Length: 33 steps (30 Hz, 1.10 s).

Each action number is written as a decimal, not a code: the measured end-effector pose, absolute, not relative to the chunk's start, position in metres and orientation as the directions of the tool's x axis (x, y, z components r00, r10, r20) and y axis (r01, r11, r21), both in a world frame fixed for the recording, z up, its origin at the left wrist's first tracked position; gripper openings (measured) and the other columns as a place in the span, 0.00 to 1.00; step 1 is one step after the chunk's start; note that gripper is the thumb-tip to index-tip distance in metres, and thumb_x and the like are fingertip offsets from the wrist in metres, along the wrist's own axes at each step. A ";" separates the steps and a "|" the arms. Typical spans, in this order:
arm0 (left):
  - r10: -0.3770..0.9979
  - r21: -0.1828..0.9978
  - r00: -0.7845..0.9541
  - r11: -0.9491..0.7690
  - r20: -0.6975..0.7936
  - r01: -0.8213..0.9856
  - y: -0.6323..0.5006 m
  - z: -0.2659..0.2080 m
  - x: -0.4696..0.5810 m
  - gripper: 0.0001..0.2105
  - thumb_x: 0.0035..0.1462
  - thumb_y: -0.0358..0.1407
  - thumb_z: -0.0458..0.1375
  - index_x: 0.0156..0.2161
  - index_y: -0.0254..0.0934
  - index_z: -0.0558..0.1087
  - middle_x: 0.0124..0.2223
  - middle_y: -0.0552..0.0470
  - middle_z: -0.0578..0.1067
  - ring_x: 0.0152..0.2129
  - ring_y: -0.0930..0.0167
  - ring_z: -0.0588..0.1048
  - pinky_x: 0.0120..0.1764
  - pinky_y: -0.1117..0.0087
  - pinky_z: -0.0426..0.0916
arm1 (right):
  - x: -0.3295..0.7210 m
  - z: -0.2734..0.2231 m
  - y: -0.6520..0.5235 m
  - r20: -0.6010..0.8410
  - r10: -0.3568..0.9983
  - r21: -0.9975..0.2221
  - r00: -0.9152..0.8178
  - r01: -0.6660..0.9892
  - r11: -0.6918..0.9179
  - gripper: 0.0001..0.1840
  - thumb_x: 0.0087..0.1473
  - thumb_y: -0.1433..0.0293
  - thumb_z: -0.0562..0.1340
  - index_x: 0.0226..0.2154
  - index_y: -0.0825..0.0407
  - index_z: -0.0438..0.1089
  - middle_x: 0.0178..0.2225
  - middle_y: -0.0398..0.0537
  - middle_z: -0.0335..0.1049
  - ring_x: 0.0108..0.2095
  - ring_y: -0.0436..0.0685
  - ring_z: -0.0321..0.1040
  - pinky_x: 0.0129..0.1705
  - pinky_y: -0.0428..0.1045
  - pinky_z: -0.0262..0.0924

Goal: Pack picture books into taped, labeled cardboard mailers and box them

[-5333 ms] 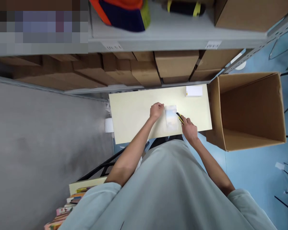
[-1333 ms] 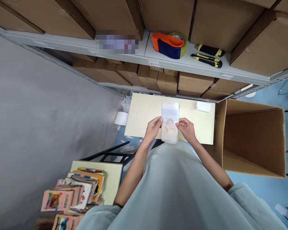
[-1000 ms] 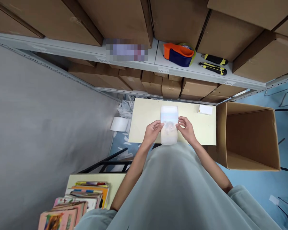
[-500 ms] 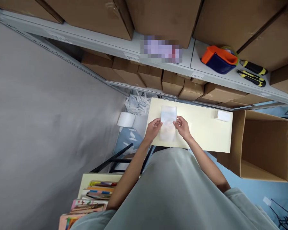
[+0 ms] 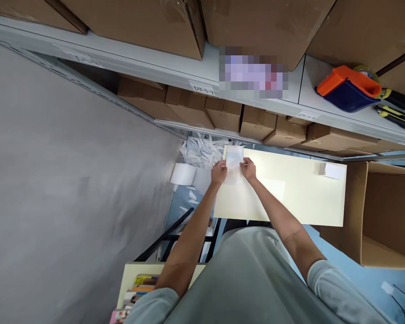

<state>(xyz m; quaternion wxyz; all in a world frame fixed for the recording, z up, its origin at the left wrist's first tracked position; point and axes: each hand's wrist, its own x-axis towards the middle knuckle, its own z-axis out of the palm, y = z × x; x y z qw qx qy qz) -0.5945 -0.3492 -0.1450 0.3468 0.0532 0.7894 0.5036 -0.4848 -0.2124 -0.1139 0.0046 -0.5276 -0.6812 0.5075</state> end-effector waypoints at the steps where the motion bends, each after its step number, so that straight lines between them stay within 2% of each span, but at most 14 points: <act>1: 0.429 0.832 -0.757 0.487 -0.492 -0.265 -0.348 -0.149 -0.594 0.18 0.50 0.28 0.61 0.47 0.38 0.81 0.49 0.42 0.84 0.43 0.60 0.83 0.58 0.51 0.76 | -0.486 -0.116 -0.213 -0.529 0.724 -0.691 -0.443 0.720 -0.064 0.14 0.59 0.68 0.61 0.48 0.50 0.74 0.40 0.48 0.78 0.43 0.60 0.75 0.55 0.54 0.69; 8: 0.417 0.840 -0.767 0.463 -0.488 -0.283 -0.352 -0.143 -0.585 0.21 0.55 0.31 0.62 0.54 0.35 0.79 0.59 0.37 0.81 0.53 0.57 0.81 0.59 0.53 0.76 | -0.485 -0.108 -0.209 -0.511 0.733 -0.665 -0.450 0.747 -0.005 0.19 0.60 0.70 0.59 0.52 0.53 0.74 0.44 0.52 0.80 0.42 0.59 0.75 0.54 0.54 0.69; 13: 0.397 0.849 -0.780 0.431 -0.483 -0.306 -0.375 -0.109 -0.566 0.17 0.59 0.36 0.63 0.53 0.36 0.79 0.59 0.36 0.81 0.55 0.56 0.81 0.58 0.54 0.77 | -0.454 -0.080 -0.203 -0.468 0.717 -0.759 -0.517 0.650 -0.027 0.17 0.57 0.65 0.61 0.48 0.50 0.75 0.44 0.51 0.81 0.41 0.58 0.76 0.55 0.55 0.71; 17: 0.408 0.883 -0.796 0.338 -0.448 -0.324 -0.396 -0.071 -0.530 0.17 0.61 0.43 0.64 0.52 0.37 0.79 0.58 0.36 0.82 0.53 0.57 0.82 0.58 0.54 0.76 | -0.408 -0.050 -0.204 -0.419 0.696 -0.851 -0.583 0.518 -0.079 0.20 0.52 0.58 0.63 0.46 0.49 0.74 0.42 0.50 0.81 0.42 0.59 0.77 0.55 0.58 0.73; 21: 0.420 0.914 -0.817 0.267 -0.395 -0.304 -0.404 -0.026 -0.484 0.19 0.61 0.49 0.65 0.51 0.39 0.79 0.56 0.39 0.83 0.53 0.58 0.83 0.58 0.55 0.77 | -0.357 -0.010 -0.207 -0.435 0.642 -0.884 -0.631 0.434 -0.172 0.24 0.50 0.54 0.66 0.47 0.49 0.75 0.40 0.50 0.82 0.42 0.60 0.78 0.52 0.60 0.74; 24: 0.407 0.928 -0.838 0.239 -0.364 -0.286 -0.402 0.009 -0.445 0.18 0.60 0.51 0.67 0.46 0.40 0.80 0.53 0.41 0.84 0.52 0.59 0.83 0.59 0.54 0.76 | -0.324 0.025 -0.204 -0.433 0.602 -0.894 -0.670 0.402 -0.196 0.24 0.51 0.53 0.69 0.46 0.49 0.76 0.41 0.51 0.83 0.42 0.60 0.79 0.53 0.61 0.75; 28: 0.327 0.953 -0.901 0.192 -0.286 -0.233 -0.400 0.054 -0.386 0.16 0.60 0.51 0.67 0.39 0.40 0.78 0.52 0.41 0.84 0.53 0.59 0.82 0.62 0.50 0.75 | -0.287 0.068 -0.196 -0.424 0.503 -0.904 -0.753 0.386 -0.185 0.25 0.53 0.49 0.72 0.46 0.49 0.78 0.42 0.53 0.83 0.43 0.61 0.80 0.53 0.61 0.76; 33: 0.175 0.962 -0.960 0.206 -0.217 -0.179 -0.420 0.104 -0.306 0.15 0.62 0.51 0.67 0.35 0.42 0.75 0.50 0.42 0.84 0.52 0.59 0.82 0.60 0.51 0.76 | -0.249 0.095 -0.201 -0.405 0.330 -0.914 -0.853 0.370 -0.166 0.28 0.54 0.44 0.73 0.45 0.48 0.79 0.42 0.54 0.84 0.42 0.62 0.81 0.51 0.62 0.78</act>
